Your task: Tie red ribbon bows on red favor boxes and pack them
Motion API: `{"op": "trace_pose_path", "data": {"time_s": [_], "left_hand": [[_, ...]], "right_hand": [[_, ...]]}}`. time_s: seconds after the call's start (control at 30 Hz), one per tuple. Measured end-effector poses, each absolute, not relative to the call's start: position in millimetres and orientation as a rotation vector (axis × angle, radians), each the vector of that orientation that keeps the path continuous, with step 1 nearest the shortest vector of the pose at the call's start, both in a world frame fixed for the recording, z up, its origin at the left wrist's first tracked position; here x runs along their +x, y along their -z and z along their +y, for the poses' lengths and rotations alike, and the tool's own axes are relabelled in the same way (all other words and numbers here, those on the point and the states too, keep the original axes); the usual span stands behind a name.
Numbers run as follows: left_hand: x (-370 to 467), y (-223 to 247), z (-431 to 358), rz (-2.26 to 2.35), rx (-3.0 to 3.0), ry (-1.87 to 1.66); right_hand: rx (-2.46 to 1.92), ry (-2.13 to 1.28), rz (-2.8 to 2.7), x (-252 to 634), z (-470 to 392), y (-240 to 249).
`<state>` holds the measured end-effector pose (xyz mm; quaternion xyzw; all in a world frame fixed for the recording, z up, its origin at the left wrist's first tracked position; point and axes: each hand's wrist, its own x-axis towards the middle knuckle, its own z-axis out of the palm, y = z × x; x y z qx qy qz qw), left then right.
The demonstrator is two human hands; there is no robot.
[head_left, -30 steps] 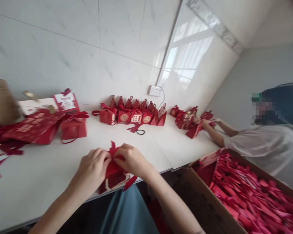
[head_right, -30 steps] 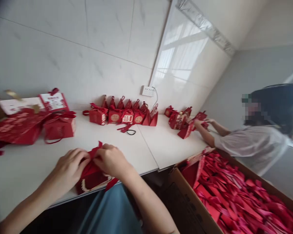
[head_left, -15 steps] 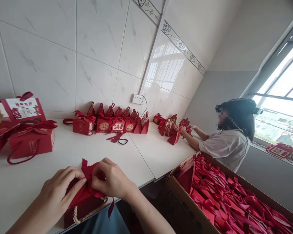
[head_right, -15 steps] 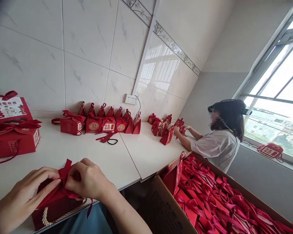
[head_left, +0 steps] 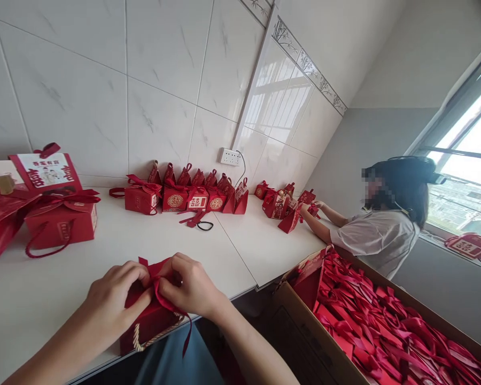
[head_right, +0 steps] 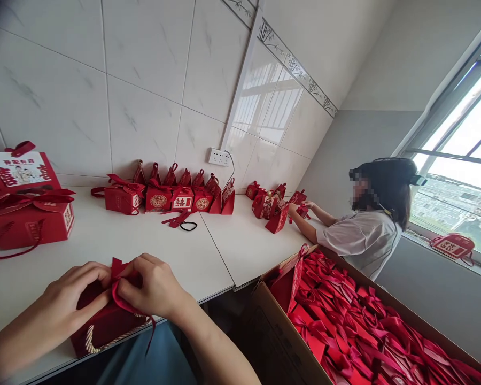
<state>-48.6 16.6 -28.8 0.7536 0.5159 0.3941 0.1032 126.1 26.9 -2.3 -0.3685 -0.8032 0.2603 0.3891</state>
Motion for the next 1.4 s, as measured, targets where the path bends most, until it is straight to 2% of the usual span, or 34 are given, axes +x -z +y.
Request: {"op": "trace_pose_path", "data": {"time_s": [0.43, 0.87, 1.13, 1.4], "left_hand": [[-32, -6, 0, 1.809, 1.811, -1.209], [-34, 18, 10, 1.291, 1.042, -1.650], [-37, 18, 6, 1.306, 1.203, -1.560], [-30, 15, 8, 1.165, 1.060, -1.710]], "right_hand": [[-0.798, -0.808, -1.972, 134, 22, 9], [-0.807, -0.817, -1.991, 133, 24, 9], [-0.810, -0.823, -1.996, 133, 23, 11], [-0.798, -0.871, -1.985, 133, 21, 14]]}}
